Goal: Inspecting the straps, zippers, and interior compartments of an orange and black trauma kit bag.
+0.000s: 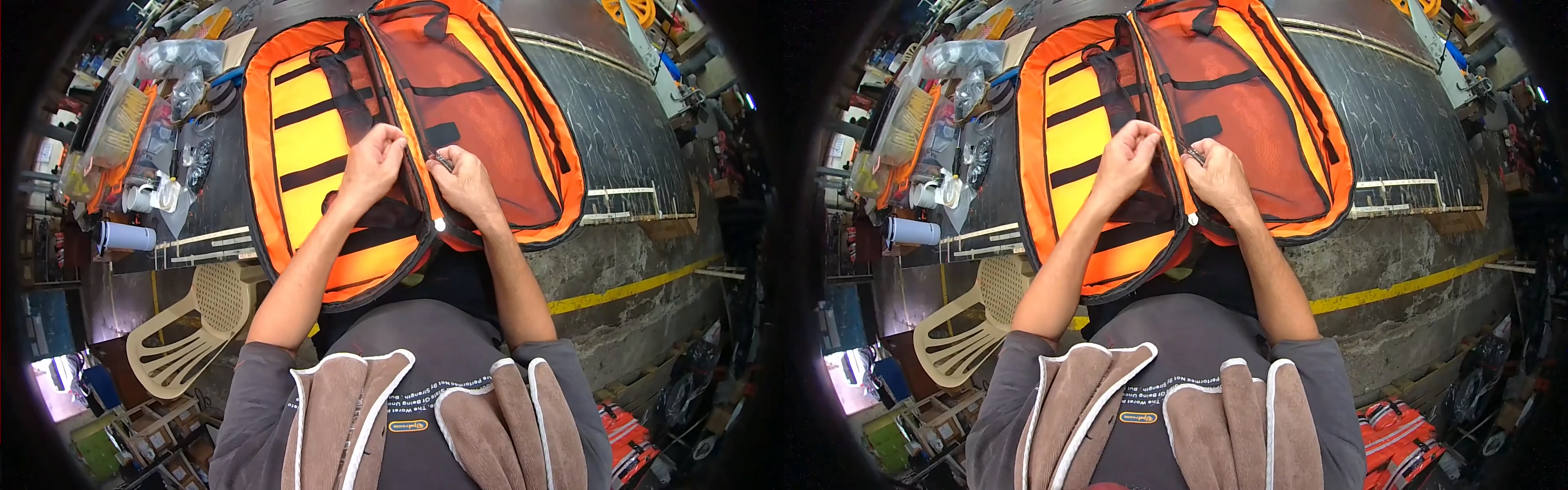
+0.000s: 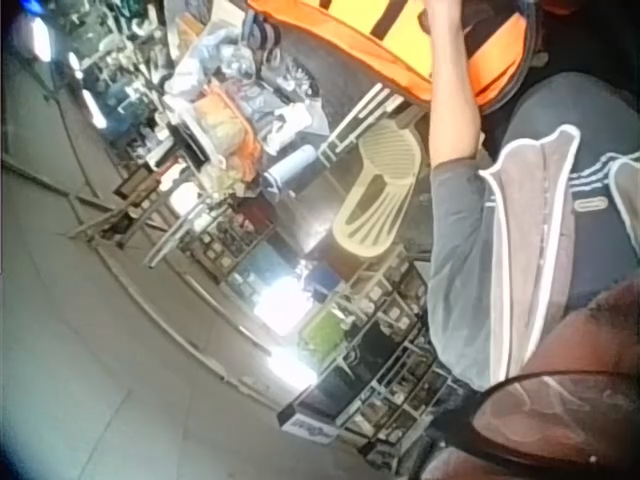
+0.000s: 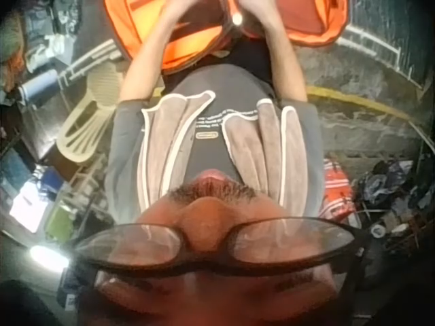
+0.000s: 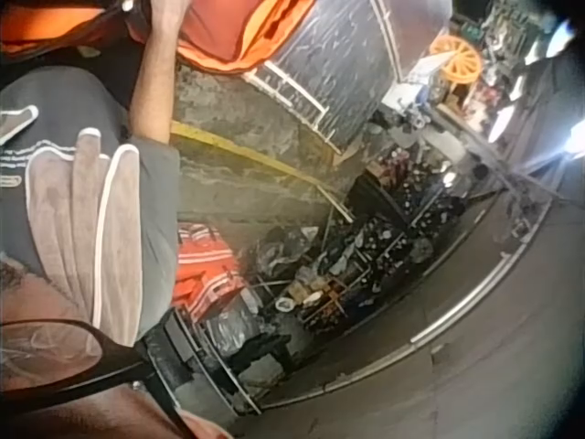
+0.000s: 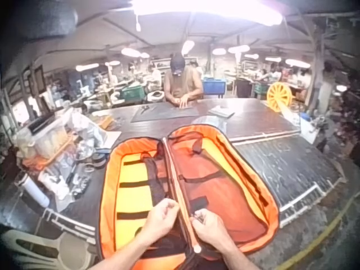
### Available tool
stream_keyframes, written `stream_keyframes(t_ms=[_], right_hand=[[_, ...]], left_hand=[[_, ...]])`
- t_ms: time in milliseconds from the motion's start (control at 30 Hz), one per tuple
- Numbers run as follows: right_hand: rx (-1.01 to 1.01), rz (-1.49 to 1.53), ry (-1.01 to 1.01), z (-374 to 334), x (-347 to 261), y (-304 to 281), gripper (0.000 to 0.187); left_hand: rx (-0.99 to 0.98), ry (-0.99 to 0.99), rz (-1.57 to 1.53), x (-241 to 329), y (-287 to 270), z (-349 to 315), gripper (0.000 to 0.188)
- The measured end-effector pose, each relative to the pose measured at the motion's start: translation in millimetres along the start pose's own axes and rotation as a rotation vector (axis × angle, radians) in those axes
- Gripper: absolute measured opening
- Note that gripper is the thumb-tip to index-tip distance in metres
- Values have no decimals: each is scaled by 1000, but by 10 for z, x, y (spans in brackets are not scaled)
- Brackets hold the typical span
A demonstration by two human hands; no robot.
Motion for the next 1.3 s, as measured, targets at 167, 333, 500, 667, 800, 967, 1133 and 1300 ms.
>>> stream_keyframes(t_ms=[167,333,500,667,800,967,1133,1300], right_hand=[[19,78,-21,0,89,5,33],[9,105,-30,-4,67,24,33],[27,67,-29,-46,-20,-28,32],[53,3,-53,-94,-125,-54,31],[64,9,-49,-78,-64,-71,31],[68,4,-54,-88,-78,-47,32],[49,-62,-65,-96,-101,-22,36],[258,-318,-385,-236,-412,-140,32]], left_hand=[[15,139,366,285,113,-62,17],[79,216,409,186,150,-29,15],[16,-73,179,-108,161,21,13],[85,-174,-305,-289,92,46,17],[34,-12,230,27,146,-15,17],[68,31,320,69,159,-10,18],[11,-200,-75,-316,183,24,16],[32,-287,-348,-321,187,-6,12]])
Point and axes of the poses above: each hand's wrist, its own z-axis towards the middle knuckle, its own y-axis out of the palm, x = y × z, the point moved 6 cm from there along z, towards the middle knuckle, and after that the axes turned 1 degree about z, right-handed, at the moved point
